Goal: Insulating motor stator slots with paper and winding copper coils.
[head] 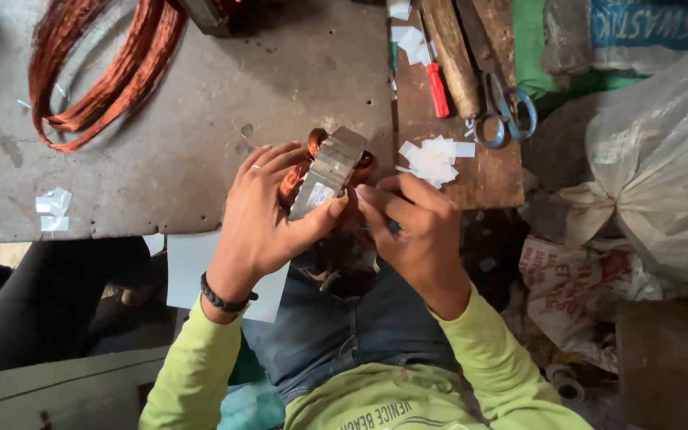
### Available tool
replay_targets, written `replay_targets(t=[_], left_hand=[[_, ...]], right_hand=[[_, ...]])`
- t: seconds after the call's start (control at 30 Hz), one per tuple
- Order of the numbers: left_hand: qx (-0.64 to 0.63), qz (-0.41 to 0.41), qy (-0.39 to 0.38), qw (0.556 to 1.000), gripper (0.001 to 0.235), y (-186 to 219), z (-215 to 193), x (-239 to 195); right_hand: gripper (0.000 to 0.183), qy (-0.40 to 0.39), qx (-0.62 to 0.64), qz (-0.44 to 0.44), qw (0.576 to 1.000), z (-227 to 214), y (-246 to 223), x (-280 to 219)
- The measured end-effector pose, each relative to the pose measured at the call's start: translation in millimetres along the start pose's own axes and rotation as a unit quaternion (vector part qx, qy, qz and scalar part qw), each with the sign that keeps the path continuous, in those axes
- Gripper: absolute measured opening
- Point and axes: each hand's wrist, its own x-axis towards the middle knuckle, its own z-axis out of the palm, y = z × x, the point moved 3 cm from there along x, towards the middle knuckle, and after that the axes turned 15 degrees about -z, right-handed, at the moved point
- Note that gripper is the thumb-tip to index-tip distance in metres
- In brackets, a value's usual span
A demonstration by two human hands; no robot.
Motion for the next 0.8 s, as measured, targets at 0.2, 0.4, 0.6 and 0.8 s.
replay_targets(t=[0.2, 0.4, 0.6, 0.8], left_hand=[[-0.017, 0.002, -0.011, 1.0, 0.073, -1, -1, 0], [-0.012, 0.015, -0.014, 1.0, 0.072, -3, 1, -2], [-0.044, 0.007, -0.039, 0.998, 0.071, 2, -2, 0], [-0.049, 0.012, -0.052, 0.997, 0.074, -4, 0, -1]], right_hand=[[0.014, 0.003, -0.002, 0.012, 1.0, 9, 3, -4], [0.013, 0.003, 0.003, 0.004, 1.0, 9, 3, -2], [0.01, -0.023, 0.028, 0.002, 0.999, 9, 4, 3], [0.01, -0.03, 0.047, 0.01, 0.998, 14, 4, 0]])
